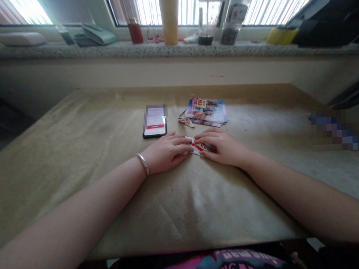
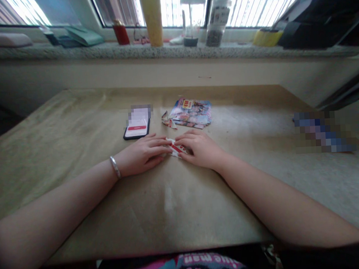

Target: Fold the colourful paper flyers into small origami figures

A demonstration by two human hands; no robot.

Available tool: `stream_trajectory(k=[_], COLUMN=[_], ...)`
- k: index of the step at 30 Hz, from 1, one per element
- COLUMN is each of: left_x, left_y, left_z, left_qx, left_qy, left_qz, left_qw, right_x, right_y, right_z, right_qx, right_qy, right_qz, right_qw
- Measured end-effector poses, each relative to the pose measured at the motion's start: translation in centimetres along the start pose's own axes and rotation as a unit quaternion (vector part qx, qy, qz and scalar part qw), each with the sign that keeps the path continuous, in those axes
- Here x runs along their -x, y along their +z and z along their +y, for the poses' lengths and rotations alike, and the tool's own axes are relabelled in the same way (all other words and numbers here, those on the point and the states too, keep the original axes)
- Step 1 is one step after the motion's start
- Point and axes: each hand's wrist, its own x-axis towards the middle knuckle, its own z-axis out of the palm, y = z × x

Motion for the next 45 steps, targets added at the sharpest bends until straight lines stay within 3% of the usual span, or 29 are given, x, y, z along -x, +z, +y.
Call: stream_trajectory(k=[14,20,28,37,45], left_x=[-0.1,-0.1,-0.5,-0.3,-0.3], left_y=[-0.2,-0.1,-0.1,-0.6,-0.8], left_z=[0.7,0.8,1.3,1.0,0.9], left_qx=[-0.064,-0.067,-0.081,-0.145,-0.135], left_qy=[-0.035,-0.028,-0.018,0.022,-0.038], left_qz=[-0.016,-0.02,-0.016,0.006,-0.026], left_qw=[0.997,0.997,0.996,0.989,0.99], right_x=[0.0,0.1,0.1,0.5,0.2], right_y=[0.0,0.0,-0.2,-0.7,-0.4], right_z=[0.9,0.9,1.1,1.3,0.6], right_qx=[0.037,0.062,0.08,0.104,0.118], right_qy=[-0.063,-0.057,-0.104,-0.07,-0.051], right_qz=[0.005,0.009,0.012,-0.024,-0.028], right_qw=[0.997,0.996,0.991,0.992,0.991])
